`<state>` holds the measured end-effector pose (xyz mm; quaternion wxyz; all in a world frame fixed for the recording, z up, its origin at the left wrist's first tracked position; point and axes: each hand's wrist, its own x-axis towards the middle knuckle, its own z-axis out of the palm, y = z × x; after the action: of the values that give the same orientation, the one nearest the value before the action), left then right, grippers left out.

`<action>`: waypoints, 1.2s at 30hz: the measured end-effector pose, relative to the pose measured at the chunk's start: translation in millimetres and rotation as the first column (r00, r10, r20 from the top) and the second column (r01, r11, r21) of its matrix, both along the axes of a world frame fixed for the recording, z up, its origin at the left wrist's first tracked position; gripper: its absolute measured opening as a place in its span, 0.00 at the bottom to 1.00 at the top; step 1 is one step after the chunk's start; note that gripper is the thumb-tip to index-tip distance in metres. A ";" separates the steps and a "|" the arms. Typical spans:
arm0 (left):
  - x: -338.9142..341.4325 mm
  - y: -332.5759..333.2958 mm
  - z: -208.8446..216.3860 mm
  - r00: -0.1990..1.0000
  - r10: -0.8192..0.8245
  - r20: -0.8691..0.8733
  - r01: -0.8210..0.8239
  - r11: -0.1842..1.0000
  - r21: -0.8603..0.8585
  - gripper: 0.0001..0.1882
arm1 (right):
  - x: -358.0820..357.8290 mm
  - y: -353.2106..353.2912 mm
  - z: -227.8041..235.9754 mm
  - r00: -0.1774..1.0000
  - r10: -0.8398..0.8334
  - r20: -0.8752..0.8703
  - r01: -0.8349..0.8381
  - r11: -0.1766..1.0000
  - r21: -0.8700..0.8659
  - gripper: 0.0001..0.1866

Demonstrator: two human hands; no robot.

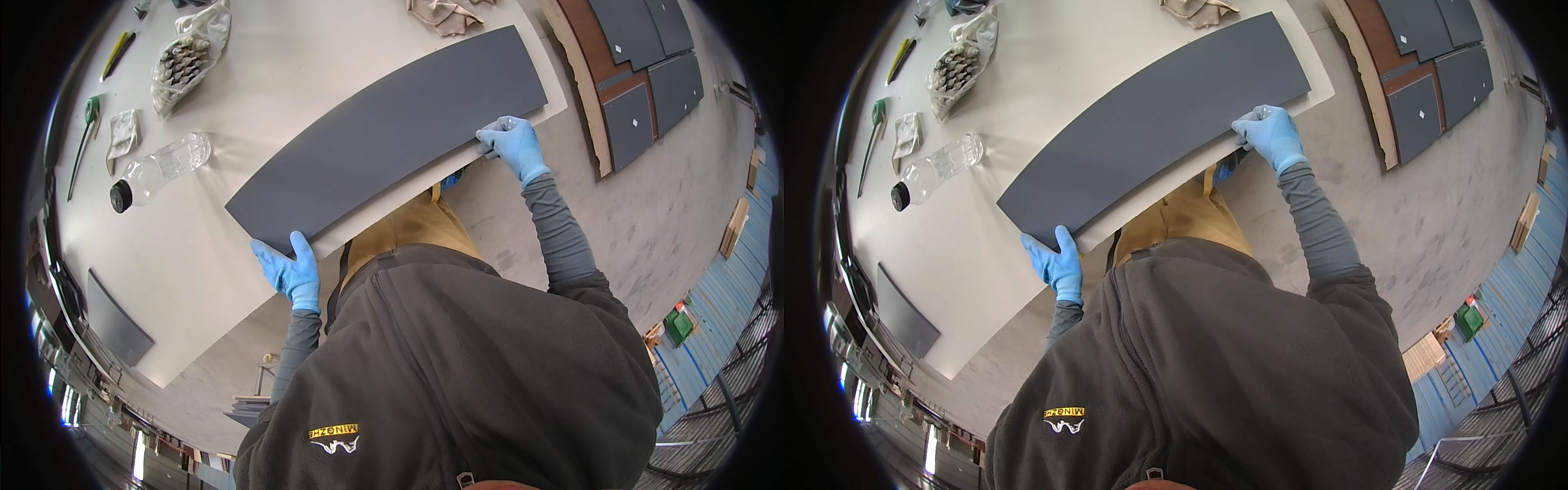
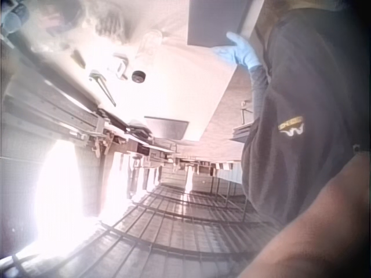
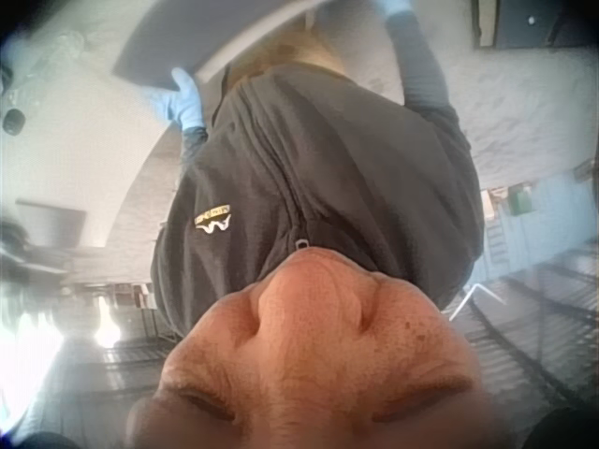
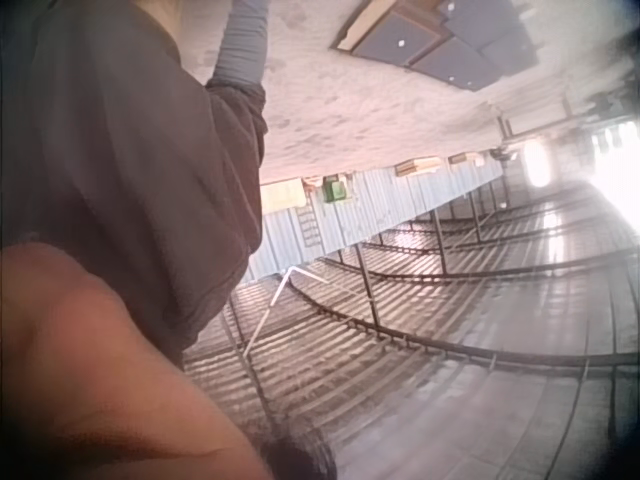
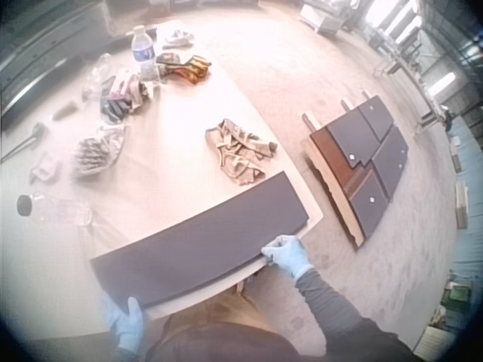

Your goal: The person wipes a dark gray panel with a cloth and water, then opens a bag of small parts and uses a syringe to apply adhesive to the panel edge. The panel is flipped and wiped again.

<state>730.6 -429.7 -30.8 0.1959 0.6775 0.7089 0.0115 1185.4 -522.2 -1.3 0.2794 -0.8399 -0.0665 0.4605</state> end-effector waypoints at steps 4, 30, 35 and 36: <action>1.8 0.2 0.2 1.000 0.013 0.019 -0.013 1.000 0.015 0.54 | 2.5 3.1 4.9 0.993 0.095 0.075 -0.092 0.995 -0.039 0.09; 4.4 2.3 3.6 0.986 0.090 0.141 -0.096 0.995 0.032 0.52 | 56.3 -23.7 -61.5 0.097 0.135 0.986 -0.356 0.930 -0.093 0.26; 0.0 18.4 11.0 0.869 0.275 0.412 -0.258 0.961 -0.097 0.45 | 70.2 -15.0 -54.5 0.446 0.063 0.893 -0.121 0.993 -0.009 0.28; -4.3 24.5 17.7 0.817 0.308 0.488 -0.269 0.951 -0.149 0.43 | 74.6 -8.9 -45.4 0.493 0.019 0.870 -0.053 0.999 0.009 0.29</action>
<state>726.3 -405.2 -13.1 0.3955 0.5276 0.7268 0.1923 1260.0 -531.1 -46.7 0.2127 -0.9510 -0.2233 -0.0198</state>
